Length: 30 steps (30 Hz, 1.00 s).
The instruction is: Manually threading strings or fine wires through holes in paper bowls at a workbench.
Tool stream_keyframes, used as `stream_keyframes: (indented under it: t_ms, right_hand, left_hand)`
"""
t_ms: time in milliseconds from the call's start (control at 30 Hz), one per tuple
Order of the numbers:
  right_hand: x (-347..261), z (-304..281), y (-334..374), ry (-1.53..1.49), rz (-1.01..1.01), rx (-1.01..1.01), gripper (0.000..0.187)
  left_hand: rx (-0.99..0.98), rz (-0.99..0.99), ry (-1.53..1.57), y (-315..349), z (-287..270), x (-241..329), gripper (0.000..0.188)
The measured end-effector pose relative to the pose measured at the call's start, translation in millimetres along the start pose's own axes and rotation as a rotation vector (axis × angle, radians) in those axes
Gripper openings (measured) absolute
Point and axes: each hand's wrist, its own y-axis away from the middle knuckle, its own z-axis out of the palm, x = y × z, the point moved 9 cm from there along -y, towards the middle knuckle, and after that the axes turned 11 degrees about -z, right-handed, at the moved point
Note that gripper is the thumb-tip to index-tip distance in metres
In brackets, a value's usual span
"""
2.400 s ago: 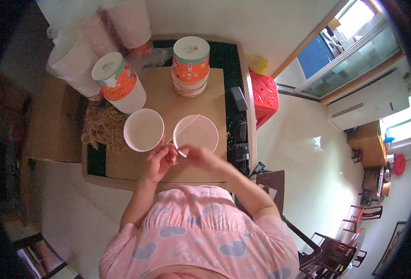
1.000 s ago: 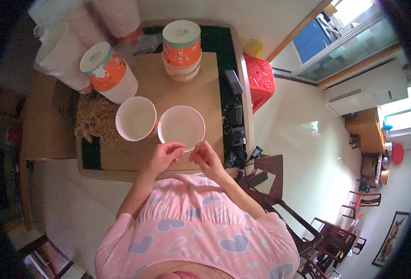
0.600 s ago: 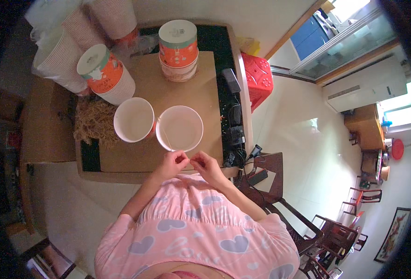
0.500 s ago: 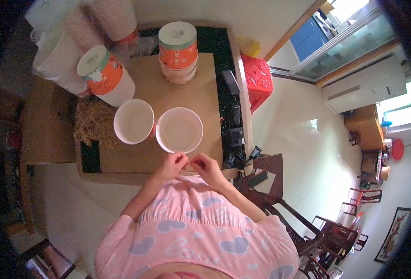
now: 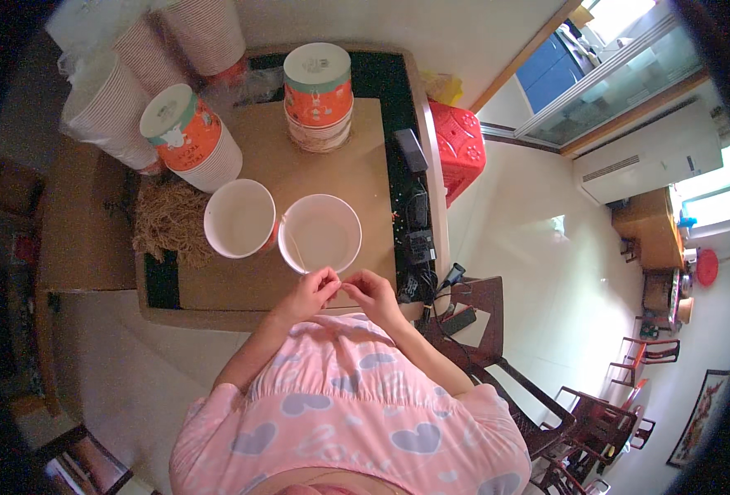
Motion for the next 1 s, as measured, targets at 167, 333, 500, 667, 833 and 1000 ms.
stream_keyframes:
  t_ms: [167,333,500,667,833,1000]
  right_hand:
    - [7,-7,-2,-0.054,0.115,0.067,0.008]
    - [11,-14,-4,-0.069,0.091,0.077,0.008]
    - [3,-5,-5,0.027,-0.025,0.005,0.007]
    - [-3,-2,-6,0.013,-0.009,-0.002,0.006]
    - [-15,-1,-5,0.094,-0.050,0.006,0.006]
    - [-21,-3,-8,0.189,-0.144,-0.004,0.009]
  left_hand:
    - [0.066,0.137,-0.021,0,-1,10,0.014]
    - [0.053,0.001,0.062,-7,-4,7,0.022]
    - [0.008,-0.017,-0.092,-17,4,-8,0.030]
    - [0.042,0.006,-0.009,-19,3,-10,0.031]
    - [-0.054,-0.066,0.117,-20,9,-16,0.028]
    - [-0.066,-0.082,0.226,-16,9,-8,0.028]
